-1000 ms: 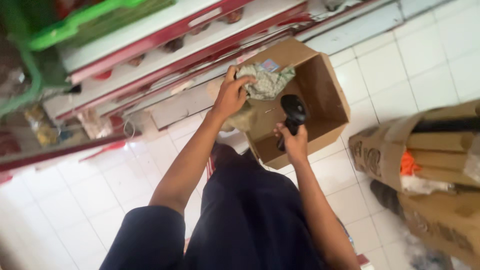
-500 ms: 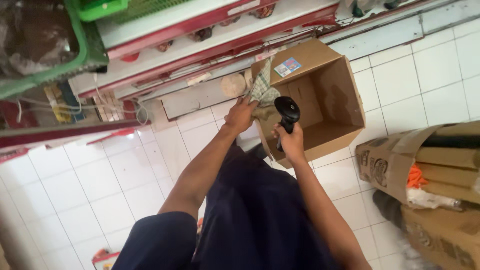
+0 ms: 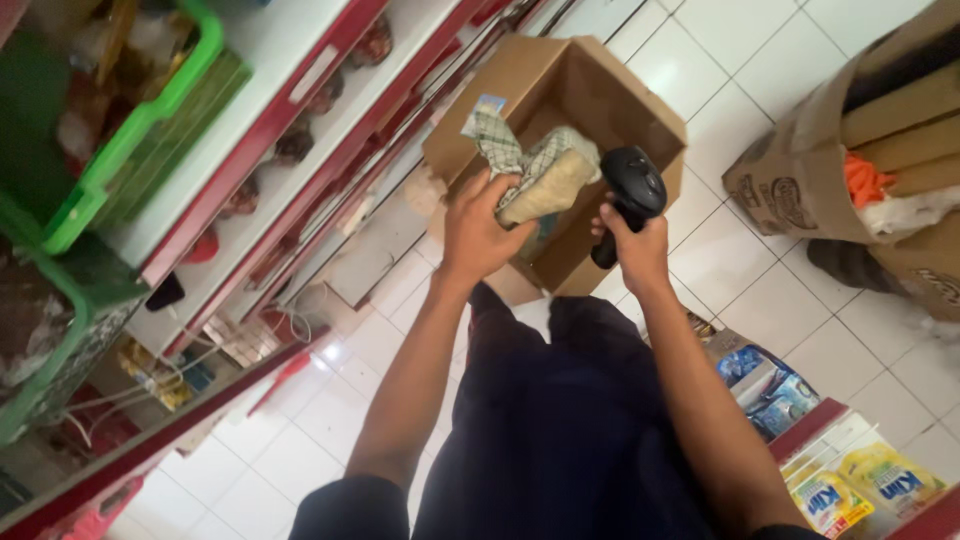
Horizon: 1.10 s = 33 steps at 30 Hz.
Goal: The person repeatedly takes packaged coffee bags from a cardboard box, wipes them with a cloth, and places them on a shelf. The person also uses a barcode scanner on some items and moves a red crate on the floor.
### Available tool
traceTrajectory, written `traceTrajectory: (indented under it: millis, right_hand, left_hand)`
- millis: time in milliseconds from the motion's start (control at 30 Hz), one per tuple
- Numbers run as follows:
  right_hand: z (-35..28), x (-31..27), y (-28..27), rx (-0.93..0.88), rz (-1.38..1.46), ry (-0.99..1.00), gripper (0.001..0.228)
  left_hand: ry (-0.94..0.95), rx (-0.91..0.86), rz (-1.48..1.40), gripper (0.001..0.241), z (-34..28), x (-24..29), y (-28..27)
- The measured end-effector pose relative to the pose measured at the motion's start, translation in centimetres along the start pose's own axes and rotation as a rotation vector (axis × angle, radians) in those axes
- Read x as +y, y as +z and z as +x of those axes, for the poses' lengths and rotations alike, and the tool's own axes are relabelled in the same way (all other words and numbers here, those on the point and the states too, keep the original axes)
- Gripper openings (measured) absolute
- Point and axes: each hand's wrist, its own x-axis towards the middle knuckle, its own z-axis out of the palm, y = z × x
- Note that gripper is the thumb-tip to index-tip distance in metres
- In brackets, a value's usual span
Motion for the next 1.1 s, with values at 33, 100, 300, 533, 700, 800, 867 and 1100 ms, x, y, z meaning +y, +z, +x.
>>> traceTrajectory:
  millis: [33,100,300,533,700,800,867,1100]
  right_hand:
    - [0.4,-0.4,-1.1,0.027,0.033,-0.005,0.022]
    - [1.9,-1.0,-3.2,0.045,0.06,-0.036,0.019]
    - [7.5,-1.3,-11.6,-0.023,-0.172,-0.087,0.022]
    - [15.1,0.1,-16.5,-0.085,-0.755,-0.433,0.044]
    - [22.0,0.9,-13.4,-0.186,-1.031,-0.602,0.046]
    - [24.5,1.3,-11.9,-0.264,-1.121,-0.429,0.053]
    - [24.1,1.7,-10.8,-0.26,-1.119,-0.301,0.048]
    - [17.6,1.4,-8.9,-0.409,-1.006,-0.353,0.054]
  left_hand:
    - [0.02,0.01,-0.038,0.053,0.6,0.6,1.2]
    - [-0.042,-0.003,-0.105,0.052,1.2,1.6,3.9]
    - [-0.152,0.163,-0.084,0.046,1.1,2.6,13.3]
    - [-0.28,0.404,0.091,0.052,0.4,3.7,22.6]
    - [-0.434,0.439,0.125,0.053,1.4,3.7,26.2]
    - [-0.541,0.425,0.136,0.053,1.9,3.0,28.3]
    - [-0.595,0.42,0.148,0.054,2.5,2.3,29.1]
    - [-0.664,0.494,0.184,0.054,0.6,1.1,29.6]
